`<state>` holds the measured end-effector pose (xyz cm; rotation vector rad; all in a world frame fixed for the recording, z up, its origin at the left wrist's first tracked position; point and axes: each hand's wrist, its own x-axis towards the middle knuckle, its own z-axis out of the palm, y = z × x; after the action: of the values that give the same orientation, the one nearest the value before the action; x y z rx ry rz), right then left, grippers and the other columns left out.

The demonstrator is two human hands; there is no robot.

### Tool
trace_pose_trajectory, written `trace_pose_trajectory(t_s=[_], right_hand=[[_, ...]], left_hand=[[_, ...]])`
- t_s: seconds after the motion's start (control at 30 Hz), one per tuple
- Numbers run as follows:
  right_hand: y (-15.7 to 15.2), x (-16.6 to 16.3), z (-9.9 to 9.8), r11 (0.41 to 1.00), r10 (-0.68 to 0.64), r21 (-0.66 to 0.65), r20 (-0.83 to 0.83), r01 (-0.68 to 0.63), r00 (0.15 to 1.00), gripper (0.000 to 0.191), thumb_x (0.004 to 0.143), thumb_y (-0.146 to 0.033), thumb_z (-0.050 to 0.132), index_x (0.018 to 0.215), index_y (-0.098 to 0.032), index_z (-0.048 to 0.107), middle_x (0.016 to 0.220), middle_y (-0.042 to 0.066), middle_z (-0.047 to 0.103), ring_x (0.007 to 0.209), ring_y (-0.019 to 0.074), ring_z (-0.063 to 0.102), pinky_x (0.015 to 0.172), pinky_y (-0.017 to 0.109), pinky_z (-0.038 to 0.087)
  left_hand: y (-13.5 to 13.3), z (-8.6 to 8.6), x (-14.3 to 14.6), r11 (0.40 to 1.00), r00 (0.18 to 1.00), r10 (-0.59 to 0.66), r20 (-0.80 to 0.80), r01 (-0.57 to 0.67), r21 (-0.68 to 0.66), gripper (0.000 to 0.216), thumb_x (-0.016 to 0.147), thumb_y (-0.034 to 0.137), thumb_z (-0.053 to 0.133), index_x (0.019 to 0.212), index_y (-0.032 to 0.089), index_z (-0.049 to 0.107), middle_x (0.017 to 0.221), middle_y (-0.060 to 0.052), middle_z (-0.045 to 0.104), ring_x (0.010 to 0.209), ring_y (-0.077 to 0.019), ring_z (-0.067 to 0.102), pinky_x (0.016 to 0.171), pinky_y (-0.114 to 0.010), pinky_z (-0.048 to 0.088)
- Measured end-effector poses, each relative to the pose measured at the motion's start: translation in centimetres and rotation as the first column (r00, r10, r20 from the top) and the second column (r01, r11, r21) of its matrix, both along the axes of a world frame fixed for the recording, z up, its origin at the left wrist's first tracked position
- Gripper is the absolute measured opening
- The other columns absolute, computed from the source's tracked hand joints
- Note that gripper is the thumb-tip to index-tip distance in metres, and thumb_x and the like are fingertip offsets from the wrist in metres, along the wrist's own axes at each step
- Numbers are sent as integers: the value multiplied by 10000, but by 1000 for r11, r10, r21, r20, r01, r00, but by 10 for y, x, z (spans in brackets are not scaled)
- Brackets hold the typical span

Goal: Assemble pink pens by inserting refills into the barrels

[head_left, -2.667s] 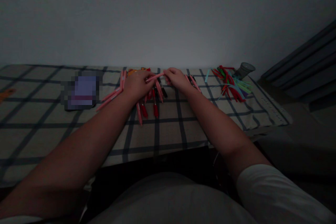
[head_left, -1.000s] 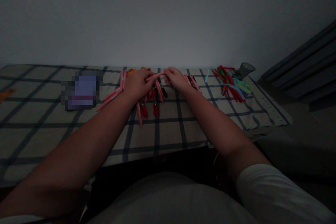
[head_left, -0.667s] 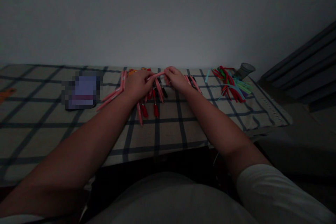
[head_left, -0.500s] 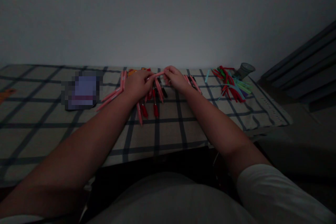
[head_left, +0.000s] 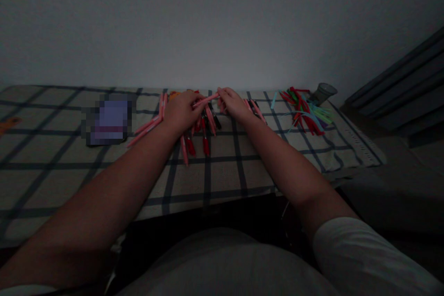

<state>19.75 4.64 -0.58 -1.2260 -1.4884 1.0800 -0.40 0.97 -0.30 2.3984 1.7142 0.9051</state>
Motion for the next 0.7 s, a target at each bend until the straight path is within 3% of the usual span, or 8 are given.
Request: trace_pose_trajectory(t_s=[0.17, 0.43, 0.7], right_hand=[[-2, 2, 2, 1000, 4, 14, 72, -5, 997, 576, 1138, -658, 662, 759, -240, 543, 654, -31, 541, 582, 122, 499, 579, 238, 415], [-8, 0, 7, 1000, -2, -3, 62, 2, 998, 504, 1221, -356, 587, 736, -227, 535, 662, -39, 530, 578, 107, 486, 574, 229, 398], [-12, -1, 14, 999, -34, 5, 92, 34, 995, 451, 1215, -323, 593, 780, -228, 528, 681, -40, 525, 592, 112, 466, 590, 230, 389]], left_hand=[[2, 0, -1, 1000, 1000, -15, -16, 15, 1, 361, 1085, 465, 632, 1275, 266, 866, 1271, -121, 856, 1211, -352, 754, 1034, -460, 554], [5, -3, -2, 1000, 1000, -26, -7, 27, 10, 352, 1076, 452, 652, 1280, 263, 866, 1292, -118, 849, 1214, -342, 746, 1029, -450, 555], [2, -2, -1, 1000, 1000, -8, -23, 8, 3, 388, 1078, 489, 631, 1266, 248, 870, 1270, -130, 852, 1185, -354, 753, 1006, -459, 567]])
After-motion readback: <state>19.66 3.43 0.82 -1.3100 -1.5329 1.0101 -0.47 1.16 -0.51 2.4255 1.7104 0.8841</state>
